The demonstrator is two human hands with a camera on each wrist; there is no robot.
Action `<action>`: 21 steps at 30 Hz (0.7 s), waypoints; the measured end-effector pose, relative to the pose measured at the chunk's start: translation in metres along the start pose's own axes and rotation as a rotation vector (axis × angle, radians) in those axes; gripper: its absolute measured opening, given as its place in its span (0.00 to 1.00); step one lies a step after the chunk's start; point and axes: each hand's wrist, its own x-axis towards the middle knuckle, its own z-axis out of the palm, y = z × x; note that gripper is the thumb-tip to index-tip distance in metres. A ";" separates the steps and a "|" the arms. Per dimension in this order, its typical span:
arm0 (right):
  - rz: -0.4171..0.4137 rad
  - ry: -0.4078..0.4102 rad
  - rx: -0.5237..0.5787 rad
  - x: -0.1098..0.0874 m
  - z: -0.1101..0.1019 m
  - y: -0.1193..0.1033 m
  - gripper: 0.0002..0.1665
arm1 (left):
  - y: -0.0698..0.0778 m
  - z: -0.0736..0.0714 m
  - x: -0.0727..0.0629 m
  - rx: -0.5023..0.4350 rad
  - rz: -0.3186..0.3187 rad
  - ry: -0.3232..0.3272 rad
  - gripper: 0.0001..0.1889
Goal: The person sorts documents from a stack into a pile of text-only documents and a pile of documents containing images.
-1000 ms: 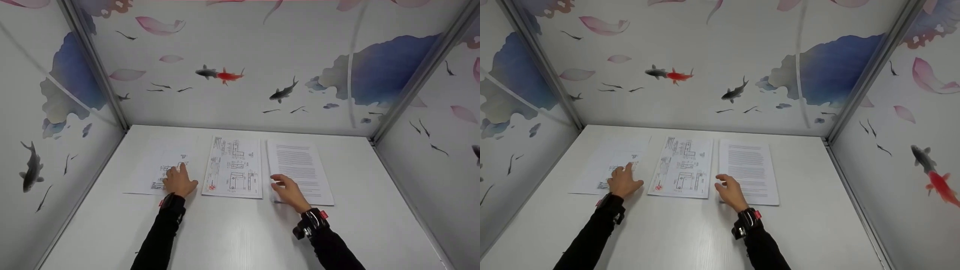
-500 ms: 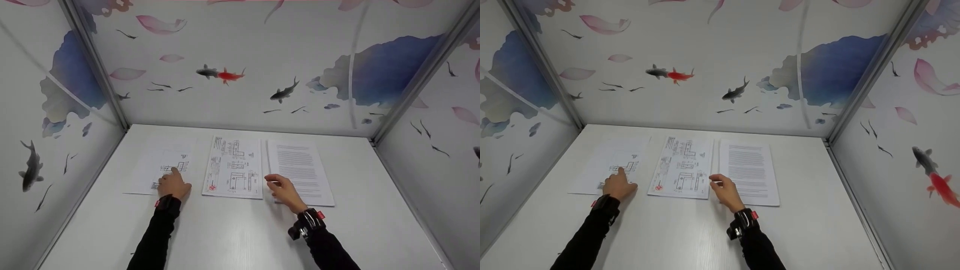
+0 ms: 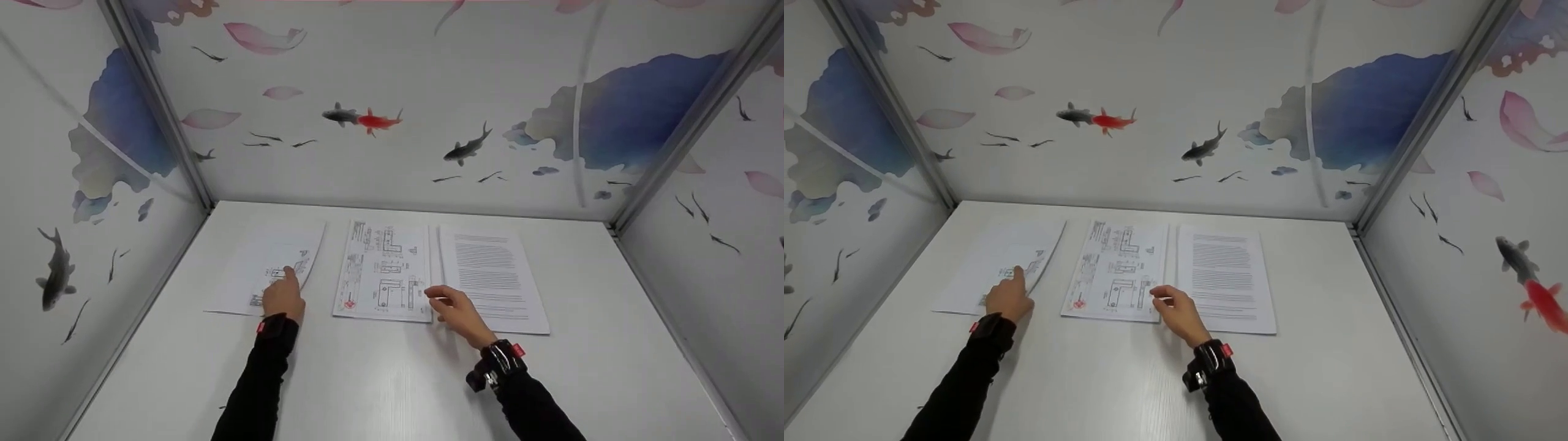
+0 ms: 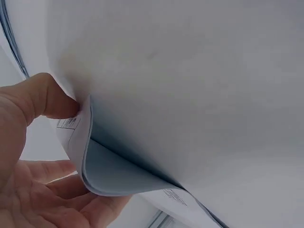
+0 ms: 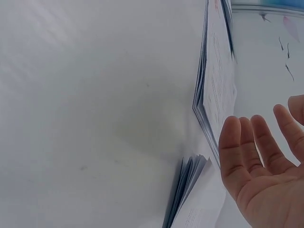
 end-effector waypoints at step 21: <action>0.061 -0.245 0.119 0.013 0.033 -0.019 0.22 | 0.044 -0.040 -0.004 -0.162 0.101 0.135 0.05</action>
